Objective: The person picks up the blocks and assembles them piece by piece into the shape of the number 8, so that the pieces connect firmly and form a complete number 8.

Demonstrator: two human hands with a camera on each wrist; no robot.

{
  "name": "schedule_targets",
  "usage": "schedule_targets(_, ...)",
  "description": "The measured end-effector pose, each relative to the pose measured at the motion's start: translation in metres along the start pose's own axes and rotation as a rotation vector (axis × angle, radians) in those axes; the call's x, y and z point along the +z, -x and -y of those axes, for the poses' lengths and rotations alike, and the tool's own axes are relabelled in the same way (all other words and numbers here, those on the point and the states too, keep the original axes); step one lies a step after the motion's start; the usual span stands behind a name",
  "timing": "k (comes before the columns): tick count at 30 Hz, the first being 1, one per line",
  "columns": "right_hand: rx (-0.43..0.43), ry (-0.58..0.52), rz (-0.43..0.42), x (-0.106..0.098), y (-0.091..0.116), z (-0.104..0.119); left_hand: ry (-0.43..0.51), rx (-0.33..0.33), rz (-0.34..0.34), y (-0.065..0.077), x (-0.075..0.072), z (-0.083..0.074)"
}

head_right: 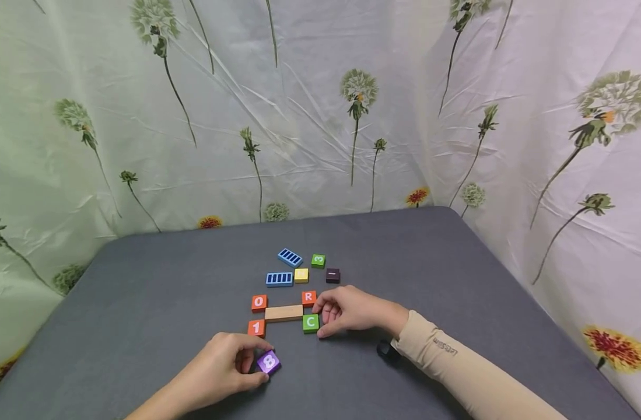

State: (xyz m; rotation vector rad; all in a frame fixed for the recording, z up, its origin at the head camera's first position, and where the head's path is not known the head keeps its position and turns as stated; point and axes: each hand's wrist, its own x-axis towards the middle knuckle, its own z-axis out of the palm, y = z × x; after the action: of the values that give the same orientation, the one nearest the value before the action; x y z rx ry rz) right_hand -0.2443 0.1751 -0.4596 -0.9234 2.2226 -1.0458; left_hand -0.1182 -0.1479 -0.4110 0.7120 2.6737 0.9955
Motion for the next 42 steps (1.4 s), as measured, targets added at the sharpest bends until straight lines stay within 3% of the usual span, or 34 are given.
schedule_targets(4, 0.013, -0.018, -0.004, 0.001, -0.005, -0.021, -0.003, 0.006, -0.013, 0.001, 0.001, 0.001)
schedule_targets(10, -0.035, 0.039, 0.008, 0.000, 0.001, -0.002, -0.005, -0.018, -0.002, 0.004, 0.000, 0.000)
schedule_targets(14, 0.004, -0.012, 0.016, 0.001, -0.005, -0.018, -0.003, -0.055, 0.014, 0.005, -0.001, -0.001)
schedule_targets(21, 0.063, 0.022, 0.000, -0.004, 0.017, 0.056, -0.051, -0.093, -0.038, 0.007, 0.000, -0.002)
schedule_targets(25, 0.022, 0.031, 0.015, -0.004, 0.015, 0.048, -0.065, -0.105, -0.074, 0.009, 0.002, -0.002)
schedule_targets(31, 0.046, 0.028, 0.013, -0.004, 0.016, 0.053, -0.064, -0.145, -0.064, 0.008, 0.003, -0.001)
schedule_targets(38, 0.054, 0.047, 0.004, -0.005, 0.016, 0.059, -0.114, -0.116, -0.165, 0.007, 0.005, 0.000)
schedule_targets(42, 0.033, 0.050, 0.020, -0.005, 0.016, 0.057, -0.118, -0.120, -0.183, 0.006, 0.005, 0.000)
